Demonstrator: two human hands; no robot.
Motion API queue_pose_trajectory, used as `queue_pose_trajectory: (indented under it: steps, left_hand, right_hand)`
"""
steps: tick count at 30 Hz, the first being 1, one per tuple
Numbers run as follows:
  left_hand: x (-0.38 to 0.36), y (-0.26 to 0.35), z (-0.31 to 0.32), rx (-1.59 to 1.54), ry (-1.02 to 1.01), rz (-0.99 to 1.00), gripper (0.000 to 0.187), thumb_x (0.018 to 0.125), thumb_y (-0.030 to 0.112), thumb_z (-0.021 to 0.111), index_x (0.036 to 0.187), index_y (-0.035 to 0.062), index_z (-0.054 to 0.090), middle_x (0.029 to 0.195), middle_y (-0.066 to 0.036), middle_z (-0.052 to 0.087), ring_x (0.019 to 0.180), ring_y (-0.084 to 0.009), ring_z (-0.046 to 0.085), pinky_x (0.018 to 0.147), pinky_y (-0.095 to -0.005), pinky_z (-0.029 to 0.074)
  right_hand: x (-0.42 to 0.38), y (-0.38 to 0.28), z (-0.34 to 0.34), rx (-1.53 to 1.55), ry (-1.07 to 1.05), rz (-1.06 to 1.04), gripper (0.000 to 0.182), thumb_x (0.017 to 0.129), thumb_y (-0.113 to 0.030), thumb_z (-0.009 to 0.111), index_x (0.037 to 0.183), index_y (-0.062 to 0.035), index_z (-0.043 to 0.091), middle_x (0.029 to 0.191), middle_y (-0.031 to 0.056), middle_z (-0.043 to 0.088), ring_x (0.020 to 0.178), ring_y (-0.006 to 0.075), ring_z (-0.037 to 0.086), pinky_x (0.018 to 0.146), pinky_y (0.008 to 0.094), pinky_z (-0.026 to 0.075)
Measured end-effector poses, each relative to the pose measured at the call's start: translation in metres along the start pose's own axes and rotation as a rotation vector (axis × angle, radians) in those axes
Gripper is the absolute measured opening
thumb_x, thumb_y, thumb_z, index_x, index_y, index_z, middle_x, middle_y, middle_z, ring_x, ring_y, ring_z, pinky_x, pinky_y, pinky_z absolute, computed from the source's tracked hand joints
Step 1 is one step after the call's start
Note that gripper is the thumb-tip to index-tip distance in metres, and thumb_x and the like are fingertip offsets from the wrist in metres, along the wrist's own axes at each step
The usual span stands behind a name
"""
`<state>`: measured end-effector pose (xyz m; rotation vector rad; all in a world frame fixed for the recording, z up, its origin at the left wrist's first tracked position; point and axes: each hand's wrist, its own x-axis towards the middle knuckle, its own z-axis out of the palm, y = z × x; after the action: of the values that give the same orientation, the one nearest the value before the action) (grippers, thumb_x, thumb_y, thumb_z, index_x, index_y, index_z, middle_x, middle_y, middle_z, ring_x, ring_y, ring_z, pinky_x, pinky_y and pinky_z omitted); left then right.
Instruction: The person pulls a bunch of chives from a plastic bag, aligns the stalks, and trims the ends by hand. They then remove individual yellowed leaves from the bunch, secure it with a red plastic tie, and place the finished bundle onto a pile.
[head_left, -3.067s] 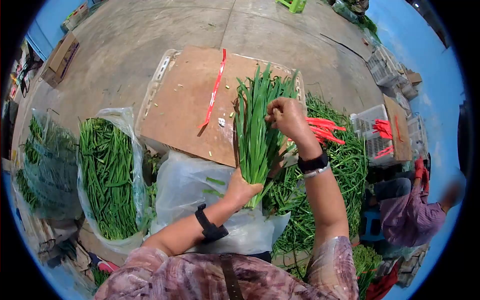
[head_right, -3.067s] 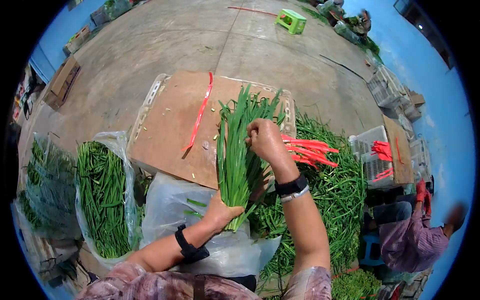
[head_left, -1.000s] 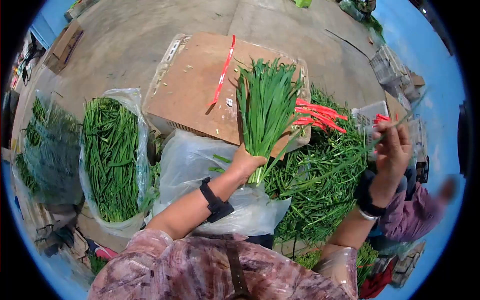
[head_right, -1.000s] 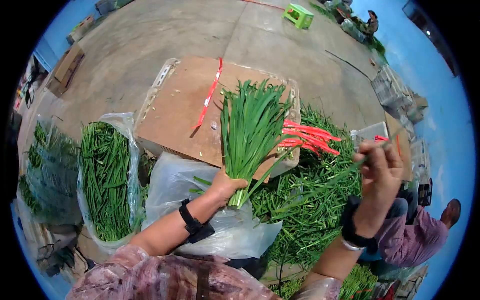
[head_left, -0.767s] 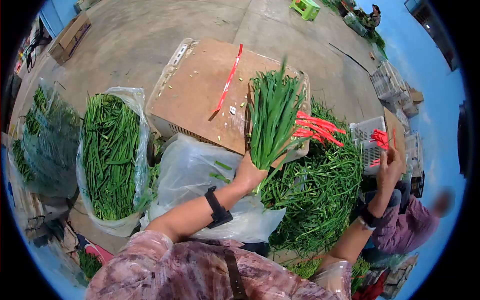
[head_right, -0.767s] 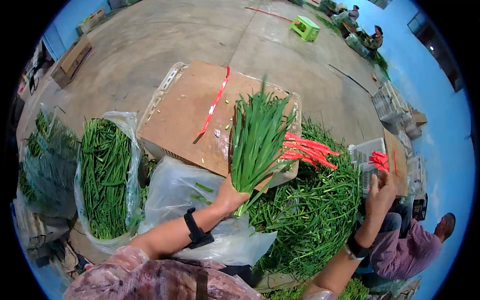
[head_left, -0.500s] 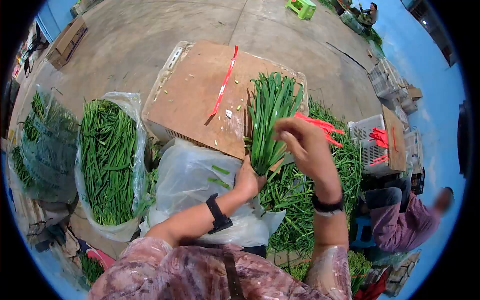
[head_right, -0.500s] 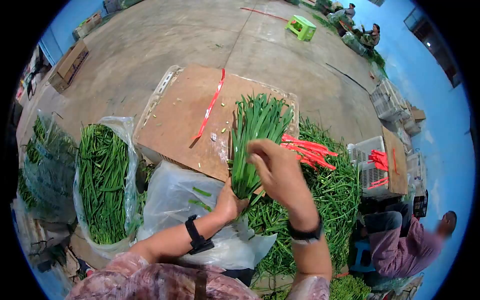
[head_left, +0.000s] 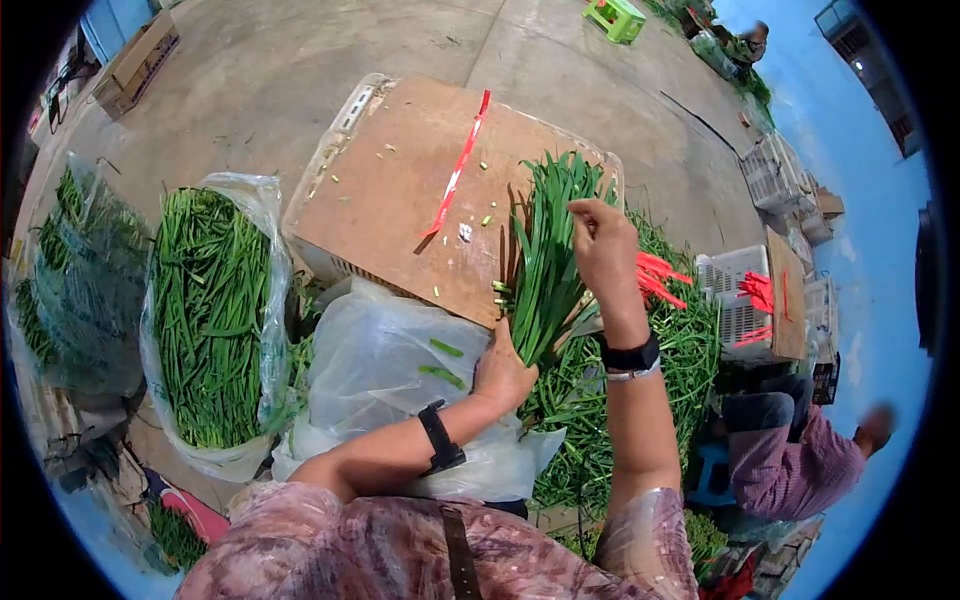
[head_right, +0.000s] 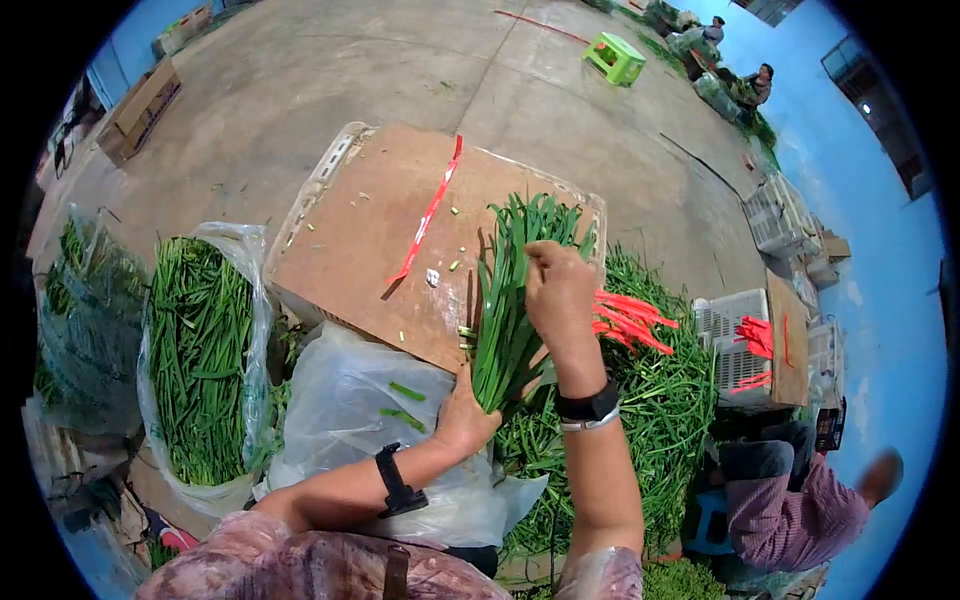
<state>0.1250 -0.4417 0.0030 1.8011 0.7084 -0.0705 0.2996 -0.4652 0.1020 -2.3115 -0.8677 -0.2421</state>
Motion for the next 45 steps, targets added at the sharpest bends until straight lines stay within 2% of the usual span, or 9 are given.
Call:
queue_pose_trajectory:
  steps: [3, 6, 7, 22, 26, 32, 37, 41, 45]
  left_hand:
    - [0.001, -0.005, 0.005, -0.009, 0.033, 0.04, 0.076, 0.071, 0.014, 0.069, 0.132, 0.0042, 0.024, 0.1, -0.029, 0.059, 0.091, -0.0461, 0.058, 0.08, -0.0496, 0.047]
    - [-0.002, -0.004, 0.003, -0.001, 0.08, 0.091, 0.076, 0.072, 0.013, 0.069, 0.132, 0.0058, 0.024, 0.103, -0.029, 0.058, 0.092, -0.046, 0.058, 0.08, -0.0499, 0.047]
    - [-0.002, -0.002, 0.001, -0.018, 0.059, 0.076, 0.076, 0.072, 0.014, 0.069, 0.132, 0.0065, 0.023, 0.104, -0.029, 0.058, 0.093, -0.0459, 0.057, 0.081, -0.0499, 0.047]
    - [0.001, -0.006, 0.005, -0.009, 0.018, 0.048, 0.082, 0.071, 0.013, 0.07, 0.136, 0.0054, 0.02, 0.115, -0.029, 0.052, 0.097, -0.0449, 0.056, 0.083, -0.0489, 0.046]
    - [0.0, -0.007, 0.006, -0.043, 0.085, 0.101, 0.074, 0.069, 0.01, 0.067, 0.13, 0.0054, 0.026, 0.106, -0.028, 0.056, 0.094, -0.046, 0.057, 0.08, -0.0497, 0.047]
    - [0.001, -0.005, 0.001, -0.028, 0.039, 0.113, 0.066, 0.077, 0.02, 0.066, 0.127, 0.0053, 0.025, 0.091, -0.029, 0.061, 0.085, -0.0486, 0.058, 0.077, -0.0528, 0.046]
    - [0.0, 0.003, -0.004, -0.101, 0.016, 0.11, 0.064, 0.075, 0.012, 0.065, 0.127, 0.0036, 0.028, 0.104, -0.025, 0.06, 0.093, -0.044, 0.059, 0.081, -0.0462, 0.048]
    - [0.002, -0.001, 0.0, -0.117, 0.076, 0.217, 0.063, 0.079, 0.036, 0.067, 0.121, 0.0045, 0.031, 0.097, -0.027, 0.062, 0.09, -0.0454, 0.06, 0.077, -0.0486, 0.047]
    - [0.006, -0.008, 0.001, -0.062, 0.092, 0.191, 0.06, 0.077, 0.026, 0.065, 0.122, 0.0064, 0.03, 0.098, -0.029, 0.061, 0.09, -0.0459, 0.059, 0.077, -0.0499, 0.047]
  right_hand:
    - [0.007, -0.015, 0.017, 0.228, -0.251, 0.273, 0.016, 0.077, -0.005, 0.057, 0.089, 0.0002, 0.068, 0.079, 0.0219, 0.065, 0.076, 0.0373, 0.064, 0.069, 0.0425, 0.051]
    - [0.007, 0.041, 0.048, -0.096, -0.214, 0.131, 0.018, 0.085, -0.002, 0.051, 0.094, 0.0052, 0.065, 0.07, 0.0135, 0.066, 0.055, 0.0205, 0.066, 0.052, 0.0302, 0.051]
    - [0.008, 0.043, 0.049, -0.058, -0.142, 0.179, 0.016, 0.077, -0.01, 0.06, 0.085, -0.0027, 0.071, 0.08, 0.0231, 0.064, 0.077, 0.0381, 0.064, 0.071, 0.0434, 0.052]
    - [0.011, 0.01, 0.042, -0.438, -0.325, 0.359, 0.021, 0.072, -0.021, 0.068, 0.083, -0.0025, 0.065, 0.089, 0.0219, 0.065, 0.085, 0.0382, 0.063, 0.071, 0.046, 0.051]
    - [0.01, 0.029, 0.035, -0.152, -0.174, 0.285, 0.016, 0.07, -0.015, 0.064, 0.075, 0.0002, 0.063, 0.074, 0.0221, 0.063, 0.072, 0.0368, 0.063, 0.064, 0.0447, 0.05]
    - [-0.004, -0.005, -0.013, 0.171, -0.061, 0.215, 0.015, 0.072, -0.007, 0.067, 0.069, 0.0033, 0.057, 0.06, 0.0093, 0.058, 0.056, 0.0141, 0.054, 0.053, 0.0298, 0.044]
    - [-0.024, -0.052, -0.059, 0.25, -0.169, 0.178, 0.013, 0.075, -0.004, 0.065, 0.071, 0.0033, 0.055, 0.06, 0.007, 0.059, 0.055, 0.0111, 0.055, 0.052, 0.0255, 0.043]
    - [-0.047, -0.082, -0.084, 0.614, -0.113, 0.158, 0.008, 0.083, -0.001, 0.06, 0.076, 0.0001, 0.056, 0.069, 0.0056, 0.064, 0.063, 0.0095, 0.061, 0.053, 0.0219, 0.044]
    - [-0.048, -0.064, -0.145, 0.649, 0.136, 0.192, 0.011, 0.087, -0.004, 0.058, 0.076, -0.0012, 0.058, 0.075, 0.0085, 0.065, 0.065, 0.0102, 0.061, 0.054, 0.0219, 0.045]
